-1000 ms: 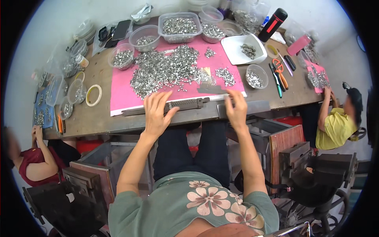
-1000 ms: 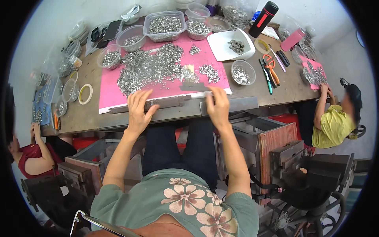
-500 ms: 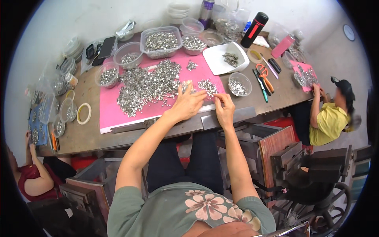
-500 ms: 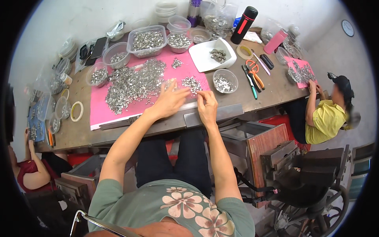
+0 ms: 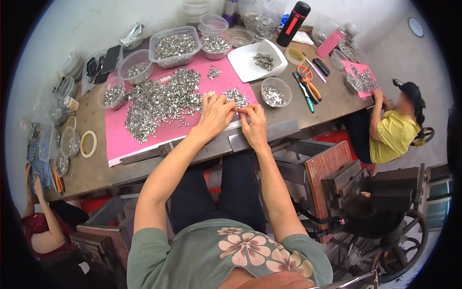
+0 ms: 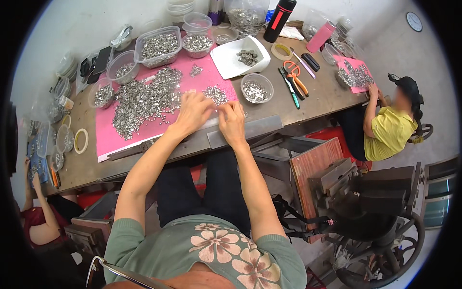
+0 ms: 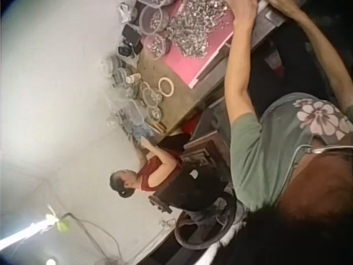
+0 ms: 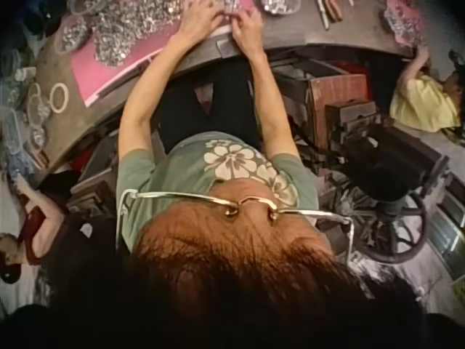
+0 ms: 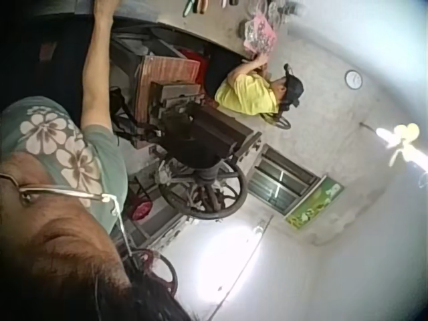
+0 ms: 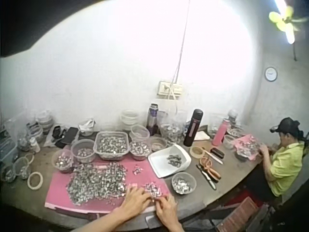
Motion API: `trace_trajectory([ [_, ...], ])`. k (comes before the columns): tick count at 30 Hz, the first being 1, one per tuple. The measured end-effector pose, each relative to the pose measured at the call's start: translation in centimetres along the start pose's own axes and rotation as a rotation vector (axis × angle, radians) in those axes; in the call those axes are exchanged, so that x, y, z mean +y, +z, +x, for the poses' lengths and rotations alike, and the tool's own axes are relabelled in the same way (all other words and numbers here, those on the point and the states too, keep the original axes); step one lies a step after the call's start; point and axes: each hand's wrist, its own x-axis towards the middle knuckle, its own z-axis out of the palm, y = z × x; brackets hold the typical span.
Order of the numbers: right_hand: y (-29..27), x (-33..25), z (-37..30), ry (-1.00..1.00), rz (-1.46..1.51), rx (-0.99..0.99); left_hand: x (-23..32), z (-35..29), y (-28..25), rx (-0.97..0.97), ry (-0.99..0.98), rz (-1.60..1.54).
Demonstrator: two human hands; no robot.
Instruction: Assembling small metal components into a fixture on a workbench.
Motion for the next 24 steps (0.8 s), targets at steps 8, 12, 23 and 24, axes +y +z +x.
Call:
trace_trajectory([
  [8, -0.4, 0.1, 0.1, 0.071, 0.077, 0.010, 0.2, 0.4, -0.3, 0.043, -0.017, -0.029],
  [12, -0.4, -0.1, 0.2, 0.013, 0.026, -0.021, 0.4, 0.4, -0.1, -0.037, -0.016, 0.030],
  [23, -0.7, -0.2, 0.2, 0.083, 0.090, -0.004, 0.6, 0.5, -0.5, 0.017, -0.023, 0.012],
  [24, -0.8, -0.1, 0.1, 0.072, 0.060, 0.004, 1.1, 0.8, -0.3, 0.024, -0.002, 0.017],
])
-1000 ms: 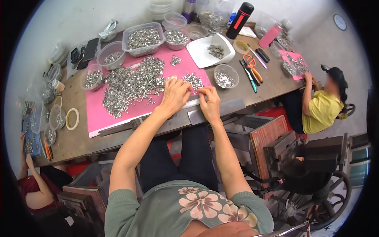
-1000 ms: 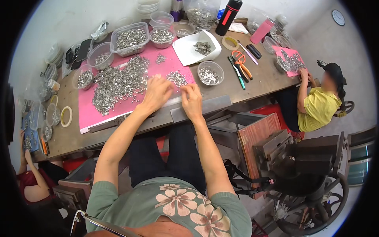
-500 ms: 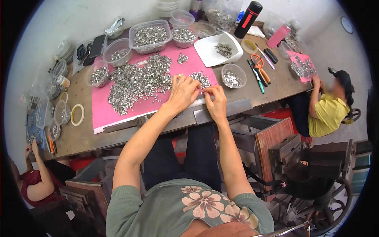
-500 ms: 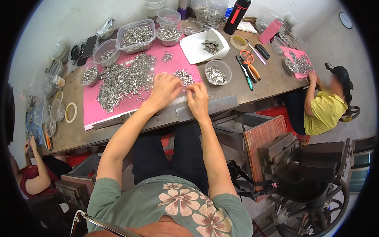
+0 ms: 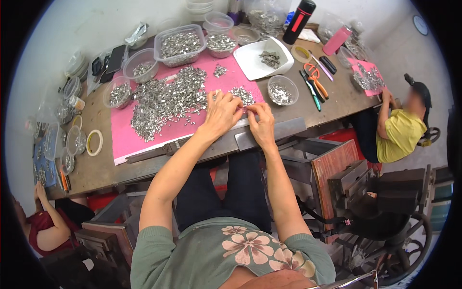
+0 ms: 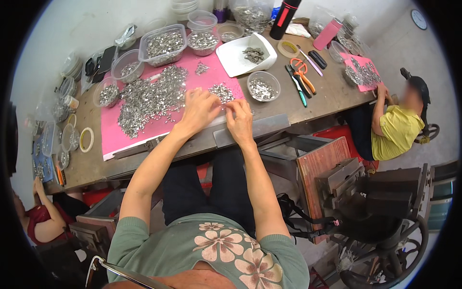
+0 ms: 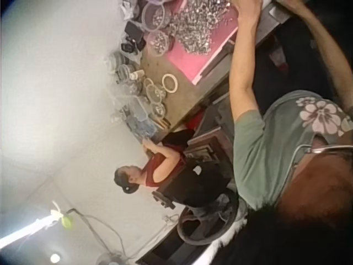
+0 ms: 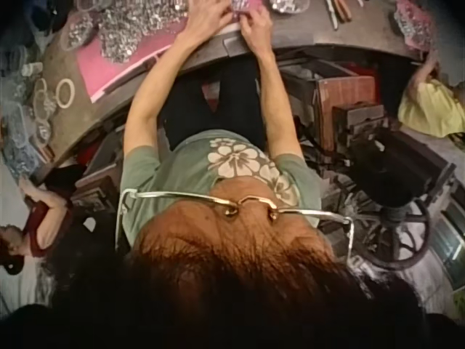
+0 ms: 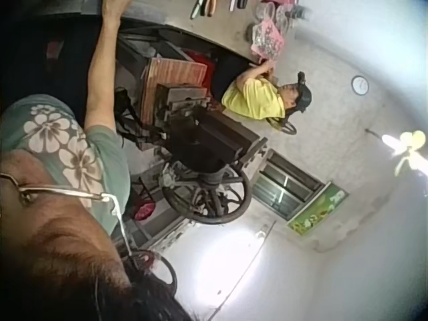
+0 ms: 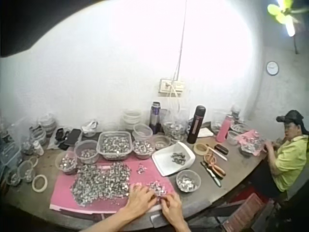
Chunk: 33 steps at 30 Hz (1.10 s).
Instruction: Assembling small metal components into a fixture on a workbench.
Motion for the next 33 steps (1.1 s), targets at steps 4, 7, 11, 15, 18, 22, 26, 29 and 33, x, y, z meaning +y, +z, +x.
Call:
trace_trajectory([
  [4, 1.0, 1.3, -0.7, -0.120, -0.042, 0.013, -1.0, -0.5, 1.1, 0.003, -0.008, 0.038],
  [7, 3.1, 1.1, -0.6, -0.094, -0.003, 0.047, -2.1, -1.3, -0.1, -0.089, -0.071, 0.015],
  [11, 2.2, 1.4, -0.3, -0.069, 0.006, 0.078, -0.2, 0.1, -0.7, -0.156, -0.052, 0.008],
  [15, 1.4, 1.4, -0.3, -0.061, 0.002, 0.077, 0.5, 0.4, -0.6, -0.167, -0.006, 0.060],
  [18, 1.9, 1.4, -0.5, -0.033, 0.019, 0.075, 0.3, 0.1, -0.7, -0.180, -0.060, 0.053],
  [22, 1.8, 1.5, -0.7, -0.031, 0.025, 0.079, 0.0, -0.1, -0.3, -0.166, -0.060, 0.053],
  [26, 1.1, 1.7, -0.6, -0.026, 0.033, 0.088, 0.3, 0.1, 0.1, -0.131, -0.021, 0.060],
  [29, 1.6, 1.4, -0.2, -0.053, 0.056, 0.092, -0.2, -0.1, -0.3, -0.126, -0.042, 0.078],
  [33, 3.3, 0.8, -0.4, -0.045, 0.091, 0.076, -2.1, -1.2, -1.2, -0.057, -0.029, 0.017],
])
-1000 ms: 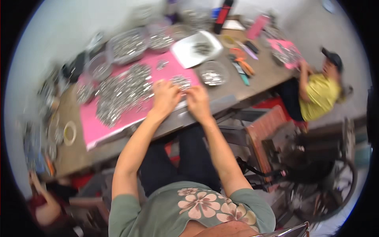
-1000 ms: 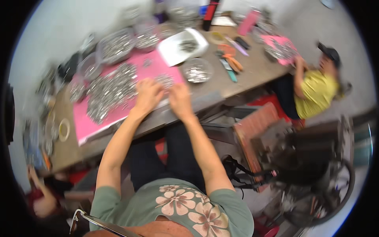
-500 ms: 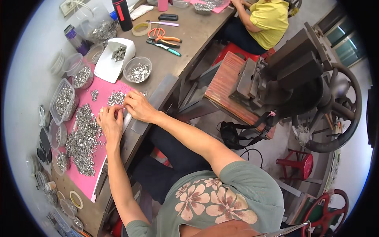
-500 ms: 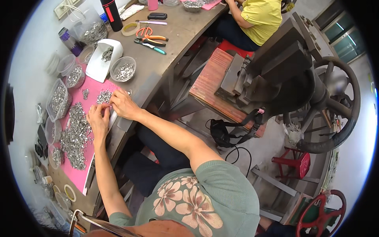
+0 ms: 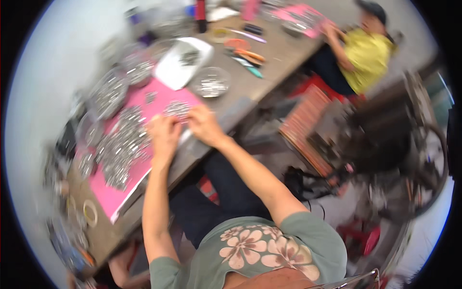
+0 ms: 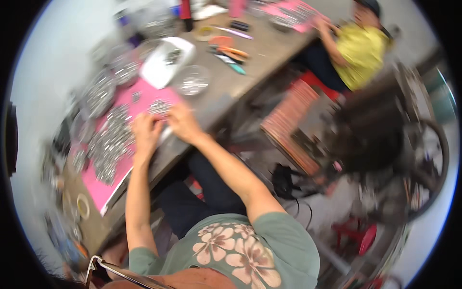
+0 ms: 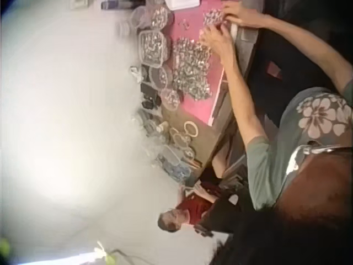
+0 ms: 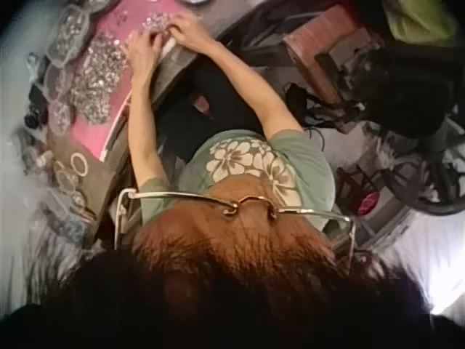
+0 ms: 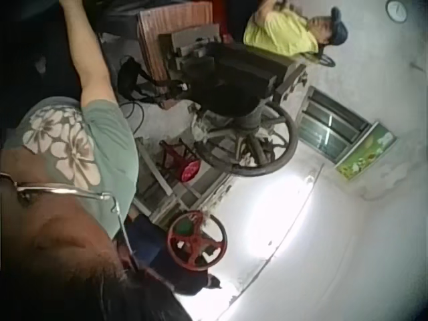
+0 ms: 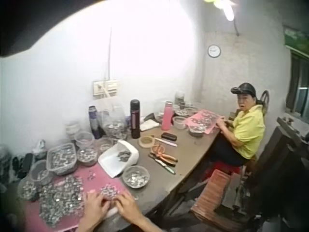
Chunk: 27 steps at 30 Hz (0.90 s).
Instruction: Assembling small metal components into a fixture on a workbench.
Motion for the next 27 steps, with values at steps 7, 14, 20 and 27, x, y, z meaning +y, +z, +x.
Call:
trace_trajectory([
  [7, -3.6, 0.0, 0.3, 0.064, -0.133, -0.119, 1.7, 0.2, 2.8, 0.072, -0.081, 0.010],
  [14, -3.3, -1.5, 1.1, 0.151, -0.018, -0.160, 1.6, 0.0, 2.5, 0.046, -0.179, -0.070],
  [20, -4.0, -1.5, 1.2, 0.132, -0.048, -0.132, 2.3, 0.2, 2.6, 0.033, -0.139, -0.080],
  [27, -8.2, -11.0, 6.0, -0.143, 0.097, 0.160, 5.9, 0.5, -21.3, 0.870, 0.006, -0.391],
])
